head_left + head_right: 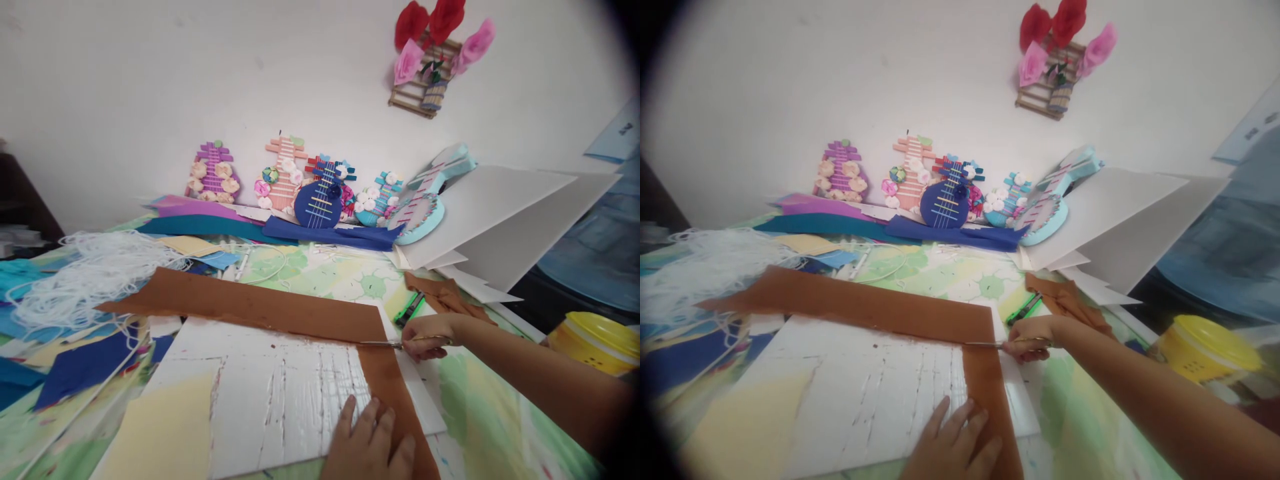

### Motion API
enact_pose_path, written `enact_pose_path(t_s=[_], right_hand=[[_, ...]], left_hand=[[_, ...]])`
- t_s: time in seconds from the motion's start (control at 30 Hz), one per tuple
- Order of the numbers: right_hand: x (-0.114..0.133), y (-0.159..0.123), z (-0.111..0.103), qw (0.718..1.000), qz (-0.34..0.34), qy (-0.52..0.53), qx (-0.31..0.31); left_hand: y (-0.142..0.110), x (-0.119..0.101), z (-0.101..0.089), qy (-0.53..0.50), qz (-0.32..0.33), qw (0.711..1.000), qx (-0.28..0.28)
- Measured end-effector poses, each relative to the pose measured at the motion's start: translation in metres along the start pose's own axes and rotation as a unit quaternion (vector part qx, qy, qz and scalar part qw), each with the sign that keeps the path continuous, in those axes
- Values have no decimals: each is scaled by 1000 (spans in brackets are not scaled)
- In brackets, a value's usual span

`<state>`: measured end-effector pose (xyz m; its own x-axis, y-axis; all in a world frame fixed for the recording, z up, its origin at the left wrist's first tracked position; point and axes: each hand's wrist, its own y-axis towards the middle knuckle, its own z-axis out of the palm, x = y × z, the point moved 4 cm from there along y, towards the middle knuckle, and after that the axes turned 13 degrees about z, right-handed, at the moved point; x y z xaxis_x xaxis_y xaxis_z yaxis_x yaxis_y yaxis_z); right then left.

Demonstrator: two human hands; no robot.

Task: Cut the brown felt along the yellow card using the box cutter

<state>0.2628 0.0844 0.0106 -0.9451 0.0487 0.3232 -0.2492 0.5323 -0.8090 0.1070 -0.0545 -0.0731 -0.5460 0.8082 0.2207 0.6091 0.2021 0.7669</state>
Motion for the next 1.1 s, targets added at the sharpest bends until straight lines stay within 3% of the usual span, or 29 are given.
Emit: enact_pose_path(t_s=[0.1, 0.33, 0.57, 0.8, 0.87, 1.1], right_hand=[[3, 2, 0, 1000, 3, 9, 13], [-5, -7, -6, 1000, 7, -22, 11], [-3, -6, 1, 1000, 4, 4, 27], [6, 1, 1, 999, -2, -32, 30], [4, -1, 0, 999, -7, -41, 34], [-4, -14, 3, 999, 43, 2, 28]], left_hand=[[0, 0, -2, 2, -9, 999, -32], [-1, 0, 2, -7, -10, 1000, 19], [4, 2, -8, 3, -11, 998, -70], [-2, 0, 4, -22, 20, 999, 22], [-2, -1, 7, -24, 19, 999, 23], [7, -6, 1, 26, -151, 977, -147]])
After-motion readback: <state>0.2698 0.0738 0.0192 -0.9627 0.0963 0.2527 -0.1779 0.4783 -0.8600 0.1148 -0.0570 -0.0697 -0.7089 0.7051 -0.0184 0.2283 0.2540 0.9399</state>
